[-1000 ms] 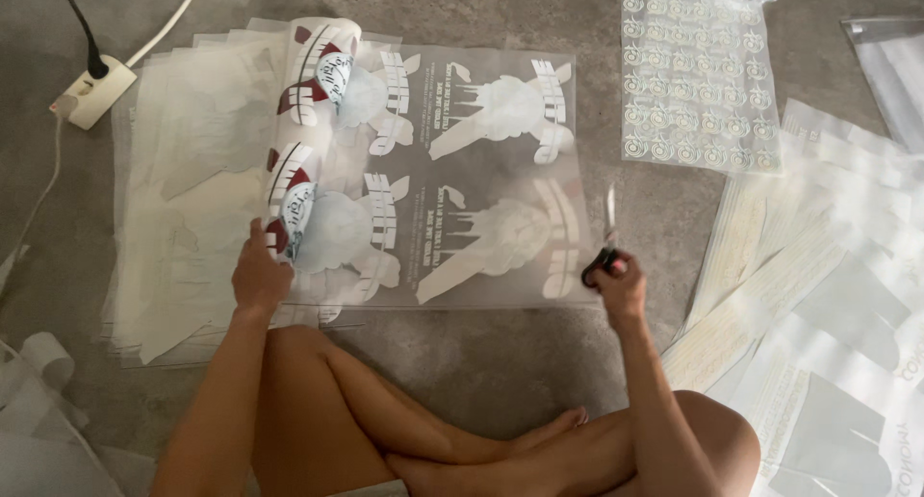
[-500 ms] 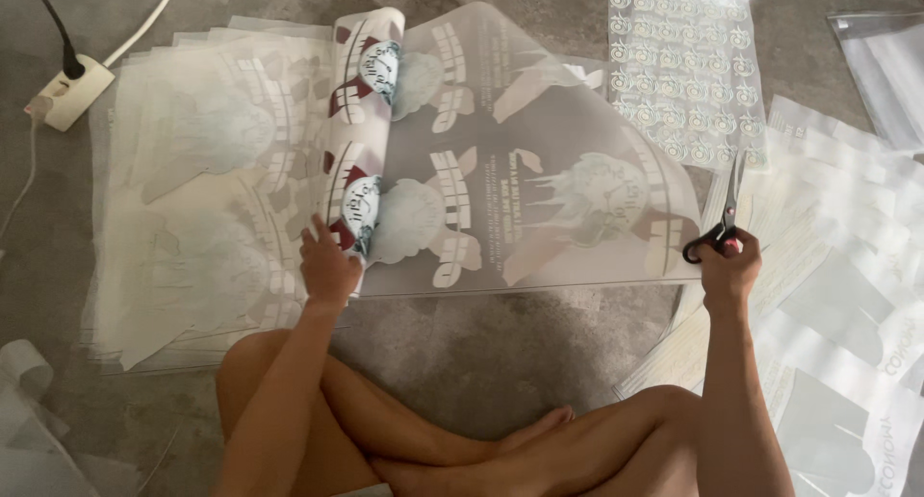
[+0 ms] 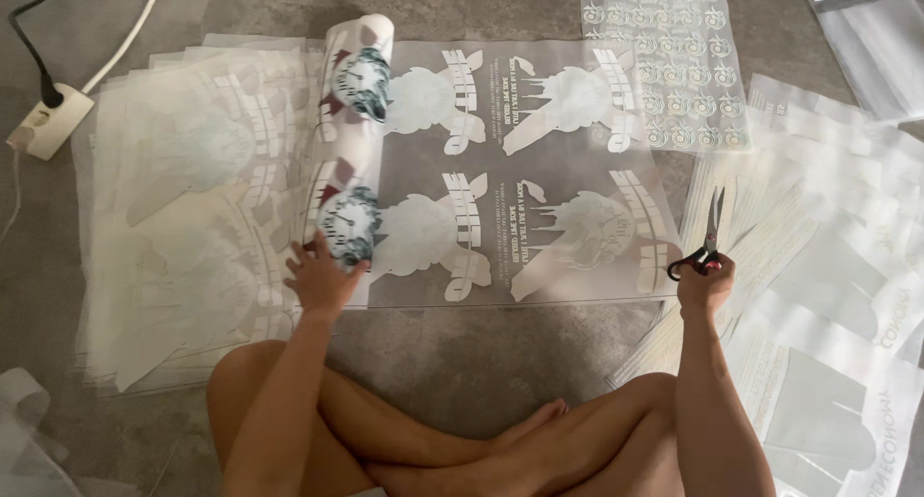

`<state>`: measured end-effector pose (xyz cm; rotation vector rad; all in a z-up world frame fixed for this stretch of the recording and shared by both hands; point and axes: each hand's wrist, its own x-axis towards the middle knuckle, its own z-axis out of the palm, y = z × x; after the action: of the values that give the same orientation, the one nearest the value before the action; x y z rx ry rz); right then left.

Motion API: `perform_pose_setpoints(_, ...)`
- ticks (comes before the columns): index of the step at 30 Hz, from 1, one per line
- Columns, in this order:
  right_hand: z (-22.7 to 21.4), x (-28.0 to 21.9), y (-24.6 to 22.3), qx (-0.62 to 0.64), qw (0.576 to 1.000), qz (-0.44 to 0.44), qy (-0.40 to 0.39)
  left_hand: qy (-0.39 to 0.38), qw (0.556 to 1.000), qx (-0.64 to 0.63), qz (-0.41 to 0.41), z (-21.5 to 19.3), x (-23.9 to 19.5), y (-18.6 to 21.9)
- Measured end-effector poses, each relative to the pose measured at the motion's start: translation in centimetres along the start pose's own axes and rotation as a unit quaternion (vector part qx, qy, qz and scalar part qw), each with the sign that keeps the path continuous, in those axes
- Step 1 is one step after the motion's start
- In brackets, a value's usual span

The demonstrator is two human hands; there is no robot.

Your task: The person sits on the floor and uses scissors to cut a large sheet of transparent stickers featuring a clock and the word 'OUTLINE'. They repeatedly cut the sheet into smaller sections, separating the individual sticker designs.

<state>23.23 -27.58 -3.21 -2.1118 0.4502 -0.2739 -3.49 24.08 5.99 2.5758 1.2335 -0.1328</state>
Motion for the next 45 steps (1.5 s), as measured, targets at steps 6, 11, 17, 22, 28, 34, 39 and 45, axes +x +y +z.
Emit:
perform_pose_setpoints(6,0.9,0.0,0.1,0.007,0.998,0.034,0.043,0.055,0.995,0.008,-0.085,2.7,3.1,-7.3)
perform_pose_setpoints(11,0.3,-5.7,-6.2,0.400,0.852,0.252,-0.227,0.218,0.973,-0.043,-0.063,-1.9,-2.9,-3.0)
perform_pose_setpoints(17,-2.2,-13.7,-10.3,0.511,0.711,0.353,-0.331,-0.182,0.929,-0.319,-0.051,12.6,-7.5,2.2)
perform_pose_setpoints(22,-4.6,-23.7,-13.4,0.476,0.699,0.352,-0.401,-0.343,0.575,-0.710,-0.217,9.6,-13.5,11.9)
perform_pose_setpoints(28,-2.9,-30.7,-8.5,0.285,0.725,0.453,-0.433,-0.245,0.474,-0.736,-0.416,5.2,-12.0,17.1)
perform_pose_setpoints(34,-0.5,-31.1,-5.0,0.262,0.734,0.445,-0.442,-0.215,0.508,-0.725,-0.412,17.9,-8.1,16.3)
perform_pose_setpoints(39,-0.6,-32.0,-6.3,0.273,0.737,0.428,-0.446,-0.157,0.648,-0.627,-0.401,21.9,-8.7,14.3)
perform_pose_setpoints(45,0.1,-31.9,-7.2,0.273,0.769,0.404,-0.414,-0.155,0.786,-0.524,-0.290,26.6,-7.4,13.3)
